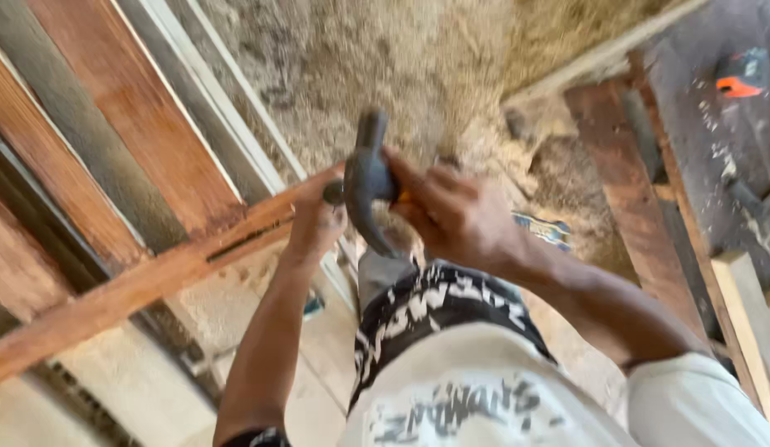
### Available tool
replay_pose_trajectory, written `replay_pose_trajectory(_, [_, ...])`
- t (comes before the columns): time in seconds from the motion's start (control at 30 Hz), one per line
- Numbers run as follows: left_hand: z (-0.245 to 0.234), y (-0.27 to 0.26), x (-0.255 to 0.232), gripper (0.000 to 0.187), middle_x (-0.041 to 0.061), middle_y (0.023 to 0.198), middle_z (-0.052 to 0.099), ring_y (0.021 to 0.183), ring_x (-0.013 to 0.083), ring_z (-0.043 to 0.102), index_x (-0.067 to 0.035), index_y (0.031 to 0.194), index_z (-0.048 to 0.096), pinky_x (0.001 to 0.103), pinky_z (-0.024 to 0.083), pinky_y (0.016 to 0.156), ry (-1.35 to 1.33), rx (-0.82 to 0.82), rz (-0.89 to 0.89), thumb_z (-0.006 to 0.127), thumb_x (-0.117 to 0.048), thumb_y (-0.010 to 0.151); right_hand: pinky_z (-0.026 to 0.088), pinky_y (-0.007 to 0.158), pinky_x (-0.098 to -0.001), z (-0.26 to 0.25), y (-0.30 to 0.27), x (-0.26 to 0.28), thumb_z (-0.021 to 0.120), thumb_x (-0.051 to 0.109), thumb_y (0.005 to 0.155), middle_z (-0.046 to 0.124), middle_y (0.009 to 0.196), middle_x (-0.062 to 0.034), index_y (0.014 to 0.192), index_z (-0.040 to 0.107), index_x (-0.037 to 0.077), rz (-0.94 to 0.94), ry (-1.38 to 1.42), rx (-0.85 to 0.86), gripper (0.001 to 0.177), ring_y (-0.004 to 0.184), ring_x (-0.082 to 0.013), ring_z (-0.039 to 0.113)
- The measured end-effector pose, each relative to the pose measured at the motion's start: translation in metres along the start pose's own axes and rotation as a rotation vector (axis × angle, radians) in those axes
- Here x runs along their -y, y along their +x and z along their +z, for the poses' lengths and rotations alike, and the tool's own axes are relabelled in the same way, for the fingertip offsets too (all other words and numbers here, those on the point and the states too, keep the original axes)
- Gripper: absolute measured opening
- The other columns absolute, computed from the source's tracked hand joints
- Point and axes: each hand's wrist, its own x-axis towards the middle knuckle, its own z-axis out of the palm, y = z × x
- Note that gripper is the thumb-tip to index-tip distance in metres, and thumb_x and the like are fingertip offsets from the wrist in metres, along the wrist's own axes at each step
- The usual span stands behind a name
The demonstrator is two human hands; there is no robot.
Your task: The person uses a chisel and hammer to carve a groove into a wooden frame. They repeatedly strike the chisel to remove wood shavings and deepen the groove along the frame.
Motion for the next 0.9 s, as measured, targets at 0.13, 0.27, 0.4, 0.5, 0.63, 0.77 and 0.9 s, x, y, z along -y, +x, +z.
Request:
replay_pose_trajectory(0.13, [-0.001, 0.002, -0.003, 0.033, 0.008, 0.102, 0.073, 0.095, 0.0232, 0.075, -0.006, 0.108, 0.064, 0.036, 0.063, 0.081, 0.072, 0.0, 0.1, 0.071, 0.017, 0.085, 0.046, 0.047, -0.0261, -0.011, 0.001, 0.007, 0.049, 0.026, 0.118, 0.067, 0.094, -0.0121, 0.157, 0.042, -0.001, -0.197, 0.143, -0.189, 0.048, 0.064, -0.0105, 0.06])
replay_pose_trajectory(0.27, [0.007, -0.011, 0.006, 0.031, 0.01, 0.098, 0.072, 0.082, 0.0203, 0.075, -0.007, 0.117, 0.064, 0.032, 0.064, 0.067, 0.126, 0.175, -0.225, 0.077, 0.0, 0.09, 0.039, 0.031, -0.0303, 0.005, 0.01, 0.004, 0.06, 0.029, 0.103, 0.064, 0.069, -0.0079, 0.144, 0.053, -0.001, -0.077, -0.097, 0.238, 0.051, 0.043, -0.0137, 0.052])
replay_pose_trajectory(0.4, [0.017, 0.003, 0.028, 0.025, 0.015, 0.108, 0.074, 0.092, 0.0246, 0.075, -0.008, 0.115, 0.064, 0.031, 0.066, 0.075, 0.205, 0.024, 0.182, 0.07, 0.003, 0.094, 0.047, 0.037, -0.0271, 0.001, 0.003, -0.01, 0.054, 0.018, 0.113, 0.072, 0.089, -0.013, 0.147, 0.05, -0.007, -0.002, 0.139, 0.008, 0.043, 0.053, -0.0116, 0.061])
replay_pose_trajectory(0.5, [0.019, -0.009, 0.037, 0.016, 0.014, 0.103, 0.075, 0.089, 0.0244, 0.075, -0.009, 0.11, 0.065, 0.031, 0.066, 0.076, 0.218, 0.122, 0.006, 0.065, 0.002, 0.099, 0.058, 0.055, -0.0267, -0.007, -0.034, -0.017, 0.042, 0.023, 0.112, 0.072, 0.09, -0.0036, 0.143, 0.05, 0.001, 0.172, 0.647, -0.114, 0.039, 0.068, -0.0051, 0.074])
replay_pose_trajectory(0.63, [0.016, -0.026, 0.046, 0.016, 0.012, 0.11, 0.076, 0.098, 0.0228, 0.078, -0.009, 0.112, 0.065, 0.029, 0.064, 0.075, -0.095, -0.022, -0.075, 0.057, 0.003, 0.107, 0.062, 0.065, -0.0279, -0.007, -0.098, -0.034, 0.054, 0.014, 0.118, 0.071, 0.118, -0.0212, 0.155, 0.044, 0.0, 0.282, 0.366, -0.393, 0.041, 0.084, -0.0142, 0.071])
replay_pose_trajectory(0.77, [-0.004, -0.037, 0.04, 0.019, 0.014, 0.117, 0.073, 0.114, 0.0272, 0.073, -0.01, 0.116, 0.063, 0.038, 0.065, 0.093, -0.418, -0.296, -0.018, 0.054, 0.005, 0.108, 0.049, 0.045, -0.0241, -0.003, -0.159, -0.052, 0.054, 0.013, 0.11, 0.069, 0.092, -0.0108, 0.153, 0.049, 0.0, 0.635, 0.389, -0.447, 0.045, 0.06, -0.0088, 0.06])
replay_pose_trajectory(0.9, [-0.023, -0.026, 0.025, 0.027, 0.011, 0.112, 0.073, 0.1, 0.0225, 0.075, -0.011, 0.116, 0.062, 0.031, 0.064, 0.077, -0.082, -0.037, -0.068, 0.056, 0.011, 0.101, 0.038, 0.036, -0.0222, 0.009, -0.201, -0.052, 0.052, 0.015, 0.114, 0.061, 0.076, -0.0055, 0.135, 0.058, 0.0, 0.965, 0.67, -0.516, 0.026, 0.046, -0.0076, 0.05])
